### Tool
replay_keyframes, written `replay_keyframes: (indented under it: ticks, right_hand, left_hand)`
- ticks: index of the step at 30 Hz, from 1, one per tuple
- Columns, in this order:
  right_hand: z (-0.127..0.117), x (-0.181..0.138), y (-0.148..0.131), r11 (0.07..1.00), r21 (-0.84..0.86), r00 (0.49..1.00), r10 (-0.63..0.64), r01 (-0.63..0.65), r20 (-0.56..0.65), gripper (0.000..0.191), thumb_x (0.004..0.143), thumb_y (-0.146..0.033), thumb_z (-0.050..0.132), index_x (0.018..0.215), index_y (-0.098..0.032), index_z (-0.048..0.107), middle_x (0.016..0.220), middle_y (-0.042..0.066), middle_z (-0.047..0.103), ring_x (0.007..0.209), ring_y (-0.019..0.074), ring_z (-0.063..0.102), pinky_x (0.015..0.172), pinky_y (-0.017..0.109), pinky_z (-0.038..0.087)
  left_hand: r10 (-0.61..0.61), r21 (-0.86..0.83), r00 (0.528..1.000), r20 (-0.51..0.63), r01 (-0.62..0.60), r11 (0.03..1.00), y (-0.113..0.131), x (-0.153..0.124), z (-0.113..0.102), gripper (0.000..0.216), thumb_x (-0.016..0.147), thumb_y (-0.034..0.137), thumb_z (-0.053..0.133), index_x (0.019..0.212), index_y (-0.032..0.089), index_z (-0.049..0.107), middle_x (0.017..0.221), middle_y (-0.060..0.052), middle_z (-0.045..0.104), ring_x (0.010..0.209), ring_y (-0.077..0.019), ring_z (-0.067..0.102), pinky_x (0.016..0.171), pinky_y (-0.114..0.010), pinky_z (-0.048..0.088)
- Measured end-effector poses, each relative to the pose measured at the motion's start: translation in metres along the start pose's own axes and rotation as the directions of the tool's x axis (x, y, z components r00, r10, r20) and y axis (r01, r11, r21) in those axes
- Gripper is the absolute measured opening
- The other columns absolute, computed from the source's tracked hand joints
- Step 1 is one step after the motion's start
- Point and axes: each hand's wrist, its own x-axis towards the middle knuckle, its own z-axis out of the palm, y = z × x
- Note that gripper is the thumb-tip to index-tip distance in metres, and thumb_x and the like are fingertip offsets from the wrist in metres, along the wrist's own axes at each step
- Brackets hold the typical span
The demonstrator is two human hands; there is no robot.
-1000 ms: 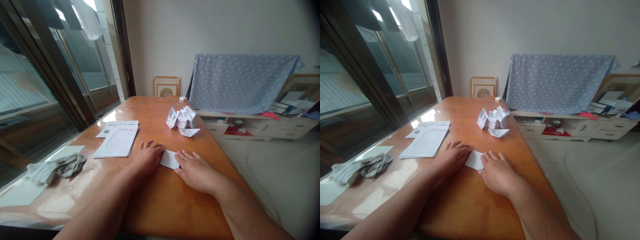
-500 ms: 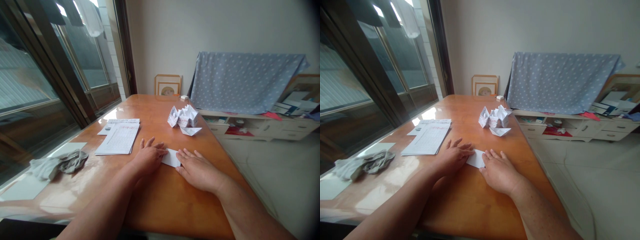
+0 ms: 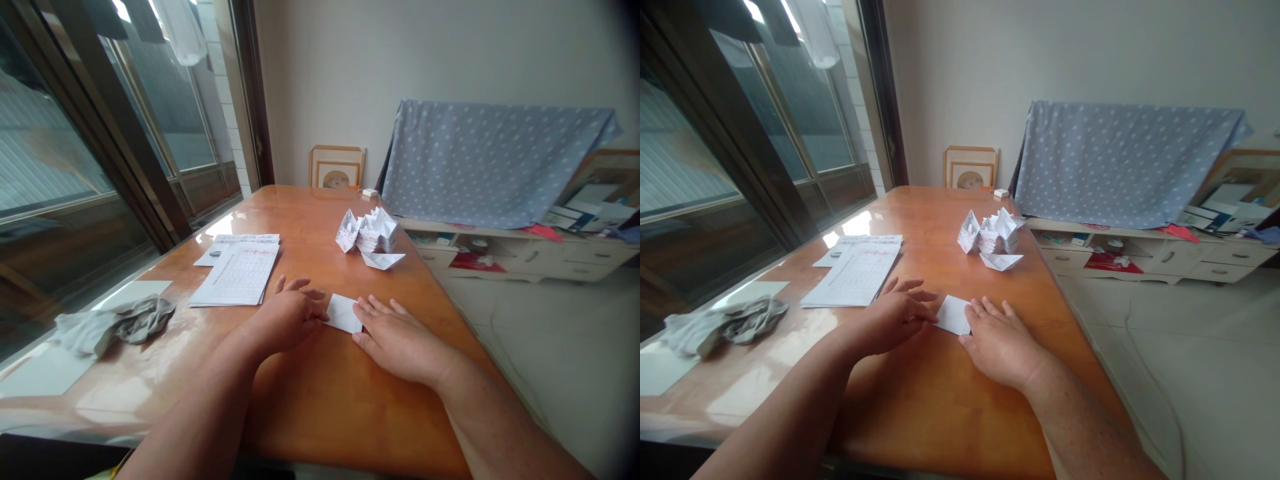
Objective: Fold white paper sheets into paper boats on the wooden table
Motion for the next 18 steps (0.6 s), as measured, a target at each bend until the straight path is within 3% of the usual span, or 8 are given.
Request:
replay_keyframes:
  ticks: [6, 9, 12, 15, 18]
  right_hand:
    - [-0.001, -0.001, -0.001, 1.000, 0.000, 1.000, 0.000, 0.000, -0.013, 0.067, 0.099, -0.049, 0.033, 0.156, -0.014, 0.034, 0.162, 0.015, 0.029, 0.151, 0.0316, 0.023, 0.120, 0.052, 0.014]
    - [-0.001, -0.002, -0.002, 1.000, 0.004, 1.000, 0.001, -0.001, -0.015, 0.067, 0.099, -0.049, 0.033, 0.156, -0.014, 0.034, 0.162, 0.014, 0.030, 0.151, 0.0317, 0.023, 0.121, 0.052, 0.014]
    - [0.000, -0.002, -0.002, 1.000, 0.005, 1.000, 0.000, 0.000, -0.023, 0.066, 0.099, -0.048, 0.034, 0.156, -0.015, 0.034, 0.162, 0.014, 0.030, 0.151, 0.0320, 0.023, 0.121, 0.053, 0.015]
    - [0.001, -0.001, -0.001, 1.000, -0.006, 1.000, -0.009, 0.009, -0.028, 0.066, 0.099, -0.048, 0.035, 0.156, -0.015, 0.034, 0.162, 0.013, 0.030, 0.151, 0.0325, 0.023, 0.120, 0.054, 0.015]
    - [0.002, -0.001, 0.001, 1.000, -0.009, 0.999, -0.018, 0.018, -0.034, 0.067, 0.098, -0.048, 0.036, 0.156, -0.014, 0.033, 0.162, 0.014, 0.030, 0.151, 0.0325, 0.022, 0.121, 0.054, 0.015]
  left_hand:
    - [-0.026, -0.027, 1.000, 0.006, 0.026, 0.999, 0.005, -0.002, -0.001, 0.031, 0.084, 0.019, 0.057, 0.095, 0.040, 0.078, 0.128, 0.009, 0.068, 0.141, -0.0372, 0.034, 0.113, -0.072, 0.002]
    - [0.013, -0.037, 0.999, -0.035, -0.014, 0.999, 0.007, -0.001, 0.000, 0.028, 0.083, 0.016, 0.059, 0.090, 0.035, 0.078, 0.117, 0.005, 0.072, 0.133, -0.0346, 0.043, 0.115, -0.065, 0.013]
    - [0.116, -0.059, 0.984, -0.132, -0.125, 0.990, 0.009, 0.006, 0.006, 0.024, 0.085, 0.015, 0.057, 0.093, 0.028, 0.077, 0.109, -0.002, 0.074, 0.119, -0.0285, 0.055, 0.112, -0.051, 0.031]
    - [0.212, -0.106, 0.960, -0.185, -0.234, 0.966, 0.011, 0.015, 0.016, 0.028, 0.091, 0.019, 0.054, 0.112, 0.025, 0.072, 0.120, -0.005, 0.070, 0.120, -0.0256, 0.056, 0.110, -0.044, 0.036]
    - [0.234, -0.147, 0.959, -0.160, -0.257, 0.955, 0.013, 0.020, 0.024, 0.034, 0.093, 0.017, 0.050, 0.121, 0.028, 0.067, 0.131, -0.004, 0.066, 0.130, -0.0234, 0.052, 0.116, -0.045, 0.031]
